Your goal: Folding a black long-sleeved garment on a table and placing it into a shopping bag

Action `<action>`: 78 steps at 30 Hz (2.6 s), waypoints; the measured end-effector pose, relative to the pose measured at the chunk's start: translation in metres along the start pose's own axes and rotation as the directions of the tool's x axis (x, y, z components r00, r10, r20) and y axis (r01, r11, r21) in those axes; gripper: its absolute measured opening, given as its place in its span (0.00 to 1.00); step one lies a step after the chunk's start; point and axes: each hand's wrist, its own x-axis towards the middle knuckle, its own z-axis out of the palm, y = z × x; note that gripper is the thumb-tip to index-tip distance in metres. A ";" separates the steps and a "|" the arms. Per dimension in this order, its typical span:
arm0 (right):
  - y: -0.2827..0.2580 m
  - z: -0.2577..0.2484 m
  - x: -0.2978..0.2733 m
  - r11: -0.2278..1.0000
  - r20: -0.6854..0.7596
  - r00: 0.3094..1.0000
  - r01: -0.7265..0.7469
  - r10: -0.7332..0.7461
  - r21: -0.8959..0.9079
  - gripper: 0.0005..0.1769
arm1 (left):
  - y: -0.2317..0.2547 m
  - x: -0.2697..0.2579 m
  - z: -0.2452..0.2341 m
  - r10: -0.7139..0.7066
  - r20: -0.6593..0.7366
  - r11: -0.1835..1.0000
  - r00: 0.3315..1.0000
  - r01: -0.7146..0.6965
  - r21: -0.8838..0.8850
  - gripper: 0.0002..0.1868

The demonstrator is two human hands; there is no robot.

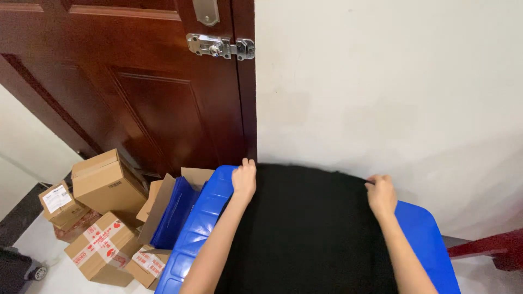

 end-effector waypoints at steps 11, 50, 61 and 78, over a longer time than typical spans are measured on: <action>0.039 -0.081 -0.104 0.989 0.121 0.991 -0.040 0.058 -0.144 0.19 | -0.078 -0.097 -0.103 -0.096 0.416 0.816 0.904 0.311 -0.487 0.23; 0.093 -0.044 -0.189 0.887 0.026 0.965 0.250 -0.260 -0.387 0.28 | -0.132 -0.204 -0.151 0.039 0.262 0.791 0.964 0.130 -0.597 0.29; 0.127 -0.030 -0.192 0.926 -0.062 0.963 0.235 -0.264 -0.295 0.28 | -0.186 -0.157 -0.213 0.239 0.276 0.684 0.931 0.040 -0.728 0.31; 0.055 -0.057 -0.118 0.963 -0.145 0.977 0.118 -0.157 -0.243 0.18 | 0.009 -0.124 -0.118 0.196 0.074 0.820 0.978 -0.122 -0.559 0.17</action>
